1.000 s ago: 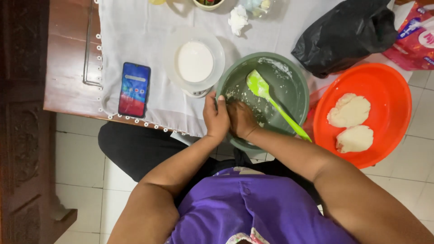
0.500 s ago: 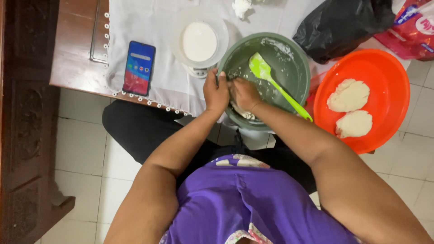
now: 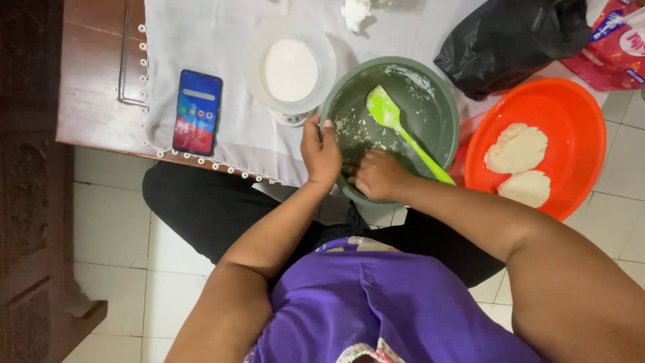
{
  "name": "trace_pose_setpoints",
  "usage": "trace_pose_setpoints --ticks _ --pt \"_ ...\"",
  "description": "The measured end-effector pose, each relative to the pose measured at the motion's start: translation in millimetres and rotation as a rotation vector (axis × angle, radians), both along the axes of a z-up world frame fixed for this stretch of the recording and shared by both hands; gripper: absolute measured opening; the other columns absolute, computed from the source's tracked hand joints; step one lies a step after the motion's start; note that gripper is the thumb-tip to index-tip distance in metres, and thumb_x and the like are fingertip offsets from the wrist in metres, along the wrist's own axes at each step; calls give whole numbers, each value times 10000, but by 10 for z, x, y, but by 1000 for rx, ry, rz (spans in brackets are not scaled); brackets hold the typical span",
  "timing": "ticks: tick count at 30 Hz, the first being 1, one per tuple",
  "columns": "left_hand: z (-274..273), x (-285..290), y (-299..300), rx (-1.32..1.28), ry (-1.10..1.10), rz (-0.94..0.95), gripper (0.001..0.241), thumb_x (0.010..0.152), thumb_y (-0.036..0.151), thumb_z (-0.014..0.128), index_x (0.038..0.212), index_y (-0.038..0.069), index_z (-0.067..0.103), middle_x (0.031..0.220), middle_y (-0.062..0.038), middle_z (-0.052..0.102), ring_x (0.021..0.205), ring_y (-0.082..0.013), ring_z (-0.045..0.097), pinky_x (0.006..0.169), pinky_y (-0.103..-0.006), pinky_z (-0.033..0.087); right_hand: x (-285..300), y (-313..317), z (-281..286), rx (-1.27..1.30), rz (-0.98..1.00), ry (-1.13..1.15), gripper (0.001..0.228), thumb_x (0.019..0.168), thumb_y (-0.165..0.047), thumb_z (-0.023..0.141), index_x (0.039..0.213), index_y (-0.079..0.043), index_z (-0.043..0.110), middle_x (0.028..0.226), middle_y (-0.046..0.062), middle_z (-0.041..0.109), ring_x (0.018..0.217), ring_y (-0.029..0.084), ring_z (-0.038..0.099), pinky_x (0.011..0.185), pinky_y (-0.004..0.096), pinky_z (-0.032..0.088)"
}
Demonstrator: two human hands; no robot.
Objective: Mixing ingredients in a bowl and shaping dough into balls.
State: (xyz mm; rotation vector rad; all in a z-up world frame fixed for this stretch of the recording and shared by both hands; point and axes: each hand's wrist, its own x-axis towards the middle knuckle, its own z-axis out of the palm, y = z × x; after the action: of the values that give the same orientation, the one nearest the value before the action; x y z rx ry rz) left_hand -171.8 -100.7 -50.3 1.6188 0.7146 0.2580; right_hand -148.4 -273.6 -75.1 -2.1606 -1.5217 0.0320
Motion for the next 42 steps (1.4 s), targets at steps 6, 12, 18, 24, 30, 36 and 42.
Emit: trace_pose_setpoints --ticks 6,12,18,24,30,36,42 --pt "144 37 7 -39 8 -1 172 1032 181 578 1176 113 642 883 -135 672 905 -279 672 835 -428 530 98 187 -241 -19 -29 -157 239 785 -384 646 623 -210 624 625 46 582 631 263 597 679 459 463" --pt "153 -7 -12 -50 7 -6 190 1052 183 570 1202 78 623 924 -158 681 954 -304 666 874 -447 522 271 305 -80 13 23 -102 230 767 -358 644 617 -186 612 593 53 568 564 279 597 568 460 465" --pt "37 -52 10 41 38 -50 288 1025 293 584 1239 101 605 1060 -244 684 1118 -472 634 951 -543 496 268 296 -91 -69 31 -70 335 869 -365 581 615 -150 617 582 76 593 555 322 623 513 491 486" --pt "-203 -7 272 -100 123 -196 341 1030 360 547 1269 124 604 863 -52 656 828 -236 672 767 -415 529 202 403 304 -329 -554 330 320 1024 -208 494 929 19 698 834 240 708 819 470 698 692 553 563" --pt "-423 -13 357 -82 143 -224 267 941 312 639 1184 208 677 844 -13 682 764 -174 679 675 -333 543 521 -126 -312 -484 -776 701 748 822 -404 843 1471 -163 559 1386 166 639 1296 342 605 1057 498 508" --pt "-354 -46 400 -83 117 -259 297 949 278 648 1214 148 681 887 -45 677 771 -175 657 675 -331 550 108 -174 593 -156 -701 484 571 749 -209 866 1280 -90 693 1204 204 715 1137 428 663 945 525 542" --pt "-374 -17 389 -37 88 -255 297 953 263 658 1222 141 687 922 -40 673 781 -150 634 681 -320 544 -224 -208 702 -147 -609 20 471 809 -223 808 1252 -109 694 1189 142 704 1063 367 709 885 479 584"
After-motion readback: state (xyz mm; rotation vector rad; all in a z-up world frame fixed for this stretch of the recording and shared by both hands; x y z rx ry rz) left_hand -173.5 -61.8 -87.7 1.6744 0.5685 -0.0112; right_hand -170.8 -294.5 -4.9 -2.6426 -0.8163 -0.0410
